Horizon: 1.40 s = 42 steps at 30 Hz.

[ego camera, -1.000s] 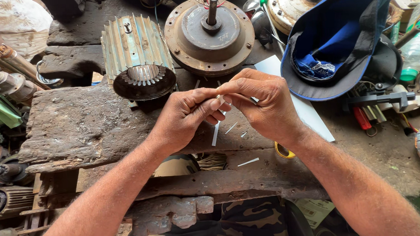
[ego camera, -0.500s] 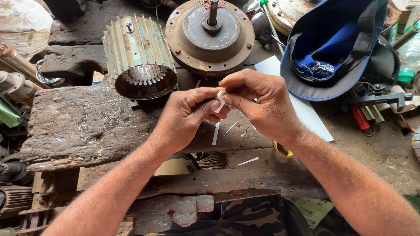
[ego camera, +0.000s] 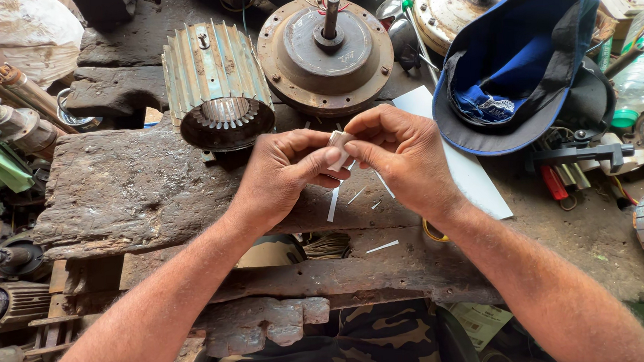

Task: The person handles small white plastic strips and a motor stator on a cluttered workbench. They pick up and fold the strips, then place them into slots on the stator. A blue cap is moved aside to access the workspace.

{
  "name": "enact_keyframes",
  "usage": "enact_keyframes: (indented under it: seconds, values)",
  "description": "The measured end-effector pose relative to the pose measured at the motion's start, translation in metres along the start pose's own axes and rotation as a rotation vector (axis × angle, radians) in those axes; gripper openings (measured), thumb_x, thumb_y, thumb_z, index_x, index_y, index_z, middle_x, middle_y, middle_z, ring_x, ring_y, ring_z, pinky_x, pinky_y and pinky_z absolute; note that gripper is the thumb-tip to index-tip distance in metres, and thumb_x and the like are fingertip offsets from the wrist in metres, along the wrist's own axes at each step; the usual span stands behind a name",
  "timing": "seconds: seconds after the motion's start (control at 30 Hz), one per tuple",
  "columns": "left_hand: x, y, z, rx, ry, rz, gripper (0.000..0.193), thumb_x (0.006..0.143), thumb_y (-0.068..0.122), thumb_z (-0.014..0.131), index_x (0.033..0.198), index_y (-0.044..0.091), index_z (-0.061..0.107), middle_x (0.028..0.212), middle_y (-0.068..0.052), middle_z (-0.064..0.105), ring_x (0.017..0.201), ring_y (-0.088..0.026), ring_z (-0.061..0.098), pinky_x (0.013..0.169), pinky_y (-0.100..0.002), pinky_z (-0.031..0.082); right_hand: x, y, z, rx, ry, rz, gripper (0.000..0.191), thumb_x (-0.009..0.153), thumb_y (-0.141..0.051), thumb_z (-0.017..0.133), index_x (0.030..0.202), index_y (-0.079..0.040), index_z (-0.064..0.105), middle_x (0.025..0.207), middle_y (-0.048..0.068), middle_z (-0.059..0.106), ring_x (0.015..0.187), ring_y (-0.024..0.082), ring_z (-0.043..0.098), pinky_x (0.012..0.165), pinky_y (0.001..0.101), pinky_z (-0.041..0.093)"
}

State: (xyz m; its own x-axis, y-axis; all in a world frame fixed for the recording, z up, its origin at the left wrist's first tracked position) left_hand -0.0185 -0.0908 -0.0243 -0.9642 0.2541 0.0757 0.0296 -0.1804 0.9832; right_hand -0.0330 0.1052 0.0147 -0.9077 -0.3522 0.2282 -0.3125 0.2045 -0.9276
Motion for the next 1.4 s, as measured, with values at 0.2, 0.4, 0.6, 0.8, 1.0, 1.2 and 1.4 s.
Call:
enact_keyframes:
  seconds: [0.2, 0.4, 0.6, 0.8, 1.0, 1.2, 1.4]
  values:
    - [0.002, -0.001, -0.001, -0.028, 0.043, -0.007, 0.027, 0.095, 0.011, 0.07, 0.118, -0.003, 0.072, 0.1, -0.013, 0.079, 0.084, -0.017, 0.077, 0.073, -0.03, 0.068, 0.003, 0.0, -0.003, 0.052, 0.034, 0.057, 0.015, 0.093, -0.002, 0.073, 0.108, -0.001, 0.073, 0.092, 0.004, 0.077, 0.076, 0.006, 0.07, 0.067, 0.021, 0.059]
    - [0.001, 0.003, -0.002, -0.015, 0.067, -0.047, 0.027, 0.094, 0.011, 0.071, 0.118, -0.002, 0.072, 0.097, -0.013, 0.079, 0.084, -0.017, 0.078, 0.072, -0.03, 0.068, 0.005, 0.004, -0.01, 0.172, 0.051, 0.052, 0.011, 0.096, 0.0, 0.072, 0.107, 0.003, 0.072, 0.091, 0.008, 0.075, 0.076, 0.01, 0.071, 0.069, 0.0236, 0.061]
    - [-0.001, 0.005, -0.001, -0.032, 0.106, -0.046, 0.027, 0.092, 0.011, 0.073, 0.116, -0.001, 0.073, 0.098, -0.01, 0.08, 0.085, -0.016, 0.078, 0.072, -0.029, 0.067, 0.008, 0.008, -0.01, 0.277, -0.014, 0.118, 0.015, 0.095, -0.001, 0.071, 0.109, 0.003, 0.071, 0.092, 0.009, 0.075, 0.072, 0.011, 0.071, 0.066, 0.0255, 0.062]
    - [-0.001, 0.0, -0.004, -0.061, 0.136, -0.018, 0.025, 0.091, 0.009, 0.076, 0.113, -0.001, 0.074, 0.097, -0.011, 0.079, 0.083, -0.014, 0.076, 0.07, -0.029, 0.067, 0.007, 0.011, -0.01, 0.294, -0.044, 0.132, 0.018, 0.095, -0.003, 0.072, 0.111, 0.004, 0.072, 0.092, 0.01, 0.075, 0.074, 0.012, 0.071, 0.068, 0.0259, 0.062]
    - [-0.002, -0.003, -0.003, -0.039, 0.166, -0.009, 0.021, 0.09, 0.007, 0.075, 0.109, -0.001, 0.073, 0.096, -0.01, 0.079, 0.081, -0.013, 0.076, 0.068, -0.029, 0.067, 0.005, 0.015, -0.004, 0.303, -0.066, 0.13, 0.02, 0.095, -0.005, 0.073, 0.112, 0.004, 0.071, 0.093, 0.01, 0.075, 0.076, 0.012, 0.071, 0.069, 0.026, 0.062]
    - [-0.004, 0.003, 0.002, 0.052, 0.199, -0.014, 0.018, 0.09, 0.005, 0.074, 0.107, 0.0, 0.074, 0.094, -0.009, 0.08, 0.082, -0.012, 0.077, 0.068, -0.027, 0.066, 0.002, 0.014, -0.002, 0.35, -0.057, 0.143, 0.017, 0.094, -0.006, 0.074, 0.108, 0.003, 0.071, 0.092, 0.011, 0.074, 0.075, 0.012, 0.071, 0.068, 0.0267, 0.062]
    - [-0.006, 0.004, 0.001, 0.056, 0.206, -0.003, 0.019, 0.09, 0.007, 0.075, 0.107, 0.001, 0.074, 0.094, -0.008, 0.08, 0.081, -0.011, 0.076, 0.069, -0.027, 0.066, 0.003, 0.017, -0.001, 0.369, -0.05, 0.144, 0.013, 0.094, -0.006, 0.074, 0.103, 0.003, 0.07, 0.092, 0.012, 0.074, 0.077, 0.014, 0.072, 0.07, 0.0275, 0.063]
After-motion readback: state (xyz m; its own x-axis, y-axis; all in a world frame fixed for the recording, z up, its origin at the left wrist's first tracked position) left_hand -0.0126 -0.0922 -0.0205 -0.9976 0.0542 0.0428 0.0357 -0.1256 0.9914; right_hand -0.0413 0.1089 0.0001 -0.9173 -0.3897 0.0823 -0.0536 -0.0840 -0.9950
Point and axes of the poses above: each hand's wrist, its own x-axis towards the middle knuckle, its own z-axis out of the palm, y = z × x, the point moved 1 cm from there along x, towards the middle knuckle
